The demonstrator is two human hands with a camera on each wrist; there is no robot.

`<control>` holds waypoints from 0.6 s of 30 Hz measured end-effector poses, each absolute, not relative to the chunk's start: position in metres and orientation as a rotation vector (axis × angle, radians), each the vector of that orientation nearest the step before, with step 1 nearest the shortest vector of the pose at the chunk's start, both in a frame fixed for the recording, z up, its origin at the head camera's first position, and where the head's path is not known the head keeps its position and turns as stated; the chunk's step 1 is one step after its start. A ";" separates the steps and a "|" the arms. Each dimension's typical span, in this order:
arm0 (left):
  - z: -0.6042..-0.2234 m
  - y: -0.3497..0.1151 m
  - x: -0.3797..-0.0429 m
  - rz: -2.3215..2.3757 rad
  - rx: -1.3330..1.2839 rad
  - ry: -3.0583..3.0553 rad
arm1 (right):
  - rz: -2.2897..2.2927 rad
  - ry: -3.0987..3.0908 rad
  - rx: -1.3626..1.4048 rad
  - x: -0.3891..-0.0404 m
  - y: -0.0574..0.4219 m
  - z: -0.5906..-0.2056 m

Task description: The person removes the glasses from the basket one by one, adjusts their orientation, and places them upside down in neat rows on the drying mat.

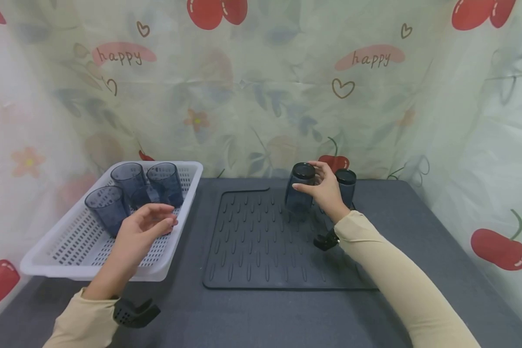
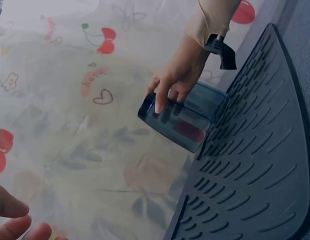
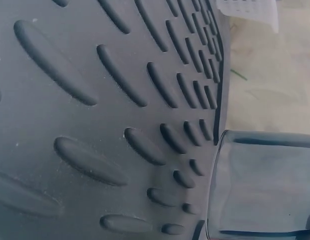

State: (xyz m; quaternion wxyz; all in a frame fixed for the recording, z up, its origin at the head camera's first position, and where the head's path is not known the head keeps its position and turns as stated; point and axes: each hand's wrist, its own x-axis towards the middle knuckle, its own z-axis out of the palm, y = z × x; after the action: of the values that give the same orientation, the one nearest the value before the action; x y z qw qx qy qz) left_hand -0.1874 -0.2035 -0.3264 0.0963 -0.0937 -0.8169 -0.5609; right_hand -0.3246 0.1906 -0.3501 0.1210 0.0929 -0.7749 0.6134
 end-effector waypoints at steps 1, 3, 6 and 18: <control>-0.326 -0.204 -0.188 -1.663 -0.277 -2.418 | 1.792 -2.258 0.272 -0.325 0.191 -0.351; -0.326 -0.204 -0.188 -1.666 -0.276 -2.413 | 1.798 -2.243 0.271 -0.327 0.191 -0.353; -0.326 -0.205 -0.188 -1.679 -0.285 -2.400 | 1.813 -2.219 0.262 -0.329 0.191 -0.356; -0.325 -0.205 -0.189 -1.682 -0.283 -2.408 | 1.799 -2.206 0.170 -0.335 0.191 -0.363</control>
State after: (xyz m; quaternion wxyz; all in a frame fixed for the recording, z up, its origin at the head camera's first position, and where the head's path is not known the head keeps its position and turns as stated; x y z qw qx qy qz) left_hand -0.1885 -0.2053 -0.3251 0.0954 -0.0954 -0.8123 -0.5674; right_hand -0.3350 0.1913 -0.3628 0.1446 0.0589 -0.7654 0.6243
